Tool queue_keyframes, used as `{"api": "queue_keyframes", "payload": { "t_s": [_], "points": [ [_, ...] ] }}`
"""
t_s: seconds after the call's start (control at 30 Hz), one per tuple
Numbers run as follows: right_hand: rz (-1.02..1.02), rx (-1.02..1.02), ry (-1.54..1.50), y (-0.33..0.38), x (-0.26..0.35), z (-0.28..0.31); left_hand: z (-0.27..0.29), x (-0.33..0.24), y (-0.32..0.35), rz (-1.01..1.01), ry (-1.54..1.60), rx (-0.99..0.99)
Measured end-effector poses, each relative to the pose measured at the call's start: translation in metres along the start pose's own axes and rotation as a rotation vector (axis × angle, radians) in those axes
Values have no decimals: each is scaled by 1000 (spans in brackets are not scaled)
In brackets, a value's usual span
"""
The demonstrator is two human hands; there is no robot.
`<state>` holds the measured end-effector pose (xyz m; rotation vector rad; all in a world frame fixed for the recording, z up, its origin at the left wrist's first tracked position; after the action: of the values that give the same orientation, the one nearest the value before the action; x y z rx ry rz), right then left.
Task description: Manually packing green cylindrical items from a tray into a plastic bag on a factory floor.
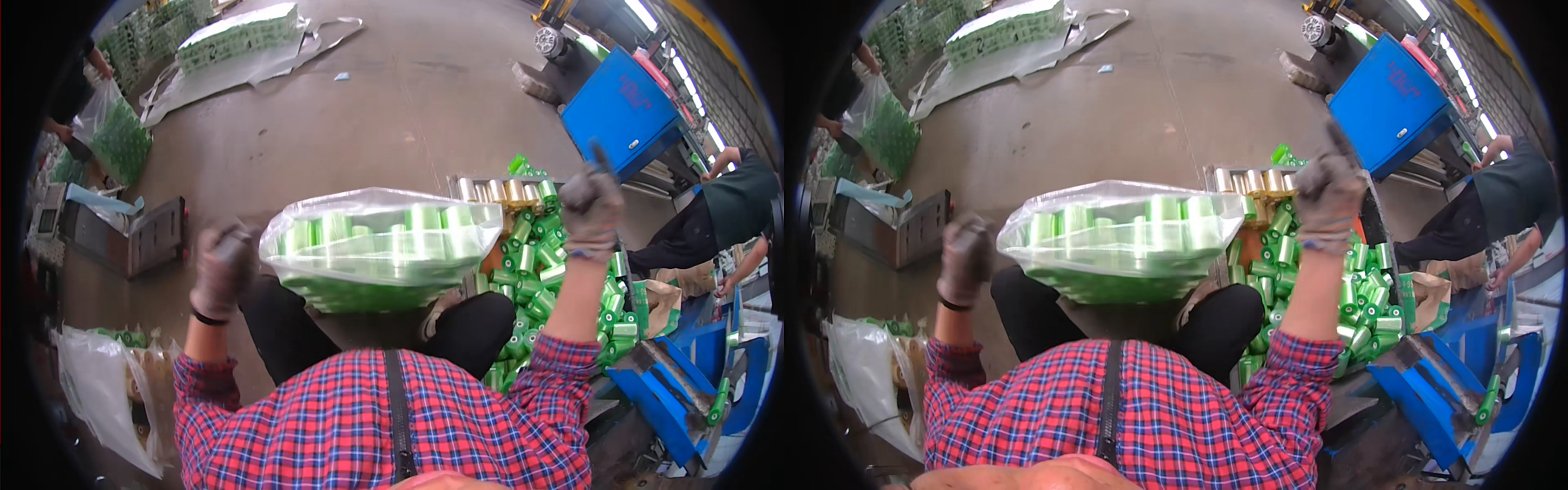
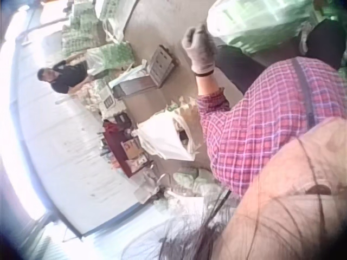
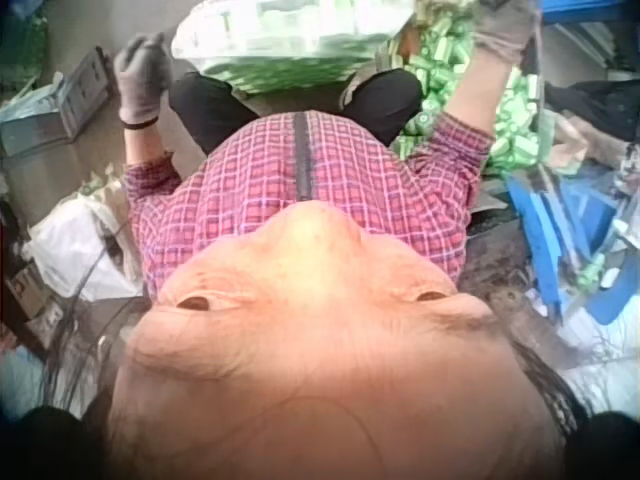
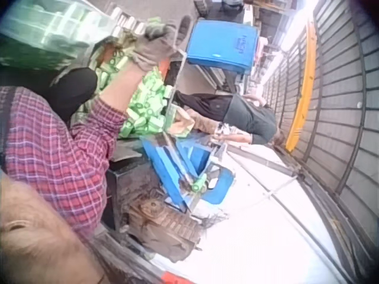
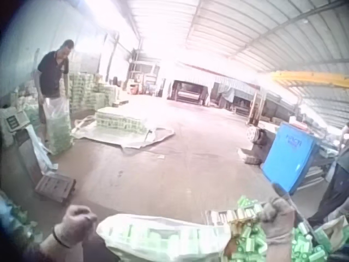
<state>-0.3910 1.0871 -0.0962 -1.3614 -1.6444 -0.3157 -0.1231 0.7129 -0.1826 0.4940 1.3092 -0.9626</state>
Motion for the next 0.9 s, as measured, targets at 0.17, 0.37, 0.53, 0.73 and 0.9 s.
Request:
{"api": "queue_keyframes", "payload": {
  "t_s": [0.17, 0.37, 0.53, 0.73, 0.9],
  "points": [
    [-408, -231, 858, 3, -26, 37, 23, -60, -38, 55, 251, -117],
    [-856, -145, 646, 69, -132, 92, -33, 52, -33, 576, -104, 412],
    [-550, -372, 451, 36, -119, 45, -11, 51, -53, 386, 401, 149],
    [-390, -228, 518, 17, -76, 50, -2, 1, -54, 329, 267, 77],
    [-378, -103, 197, 40, -124, 90, -7, 76, -47, -101, 375, -164]
  ]
}}
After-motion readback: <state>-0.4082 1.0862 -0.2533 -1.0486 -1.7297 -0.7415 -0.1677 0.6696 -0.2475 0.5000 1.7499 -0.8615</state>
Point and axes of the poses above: each hand's wrist, its own y-axis away from the middle knuckle, its own z-axis out of the back of the hand, x = y × z, the point moved 3 cm from there along -y, towards the middle knuckle, and after that the axes turned 1 degree about -y, right-handed, at the moved point
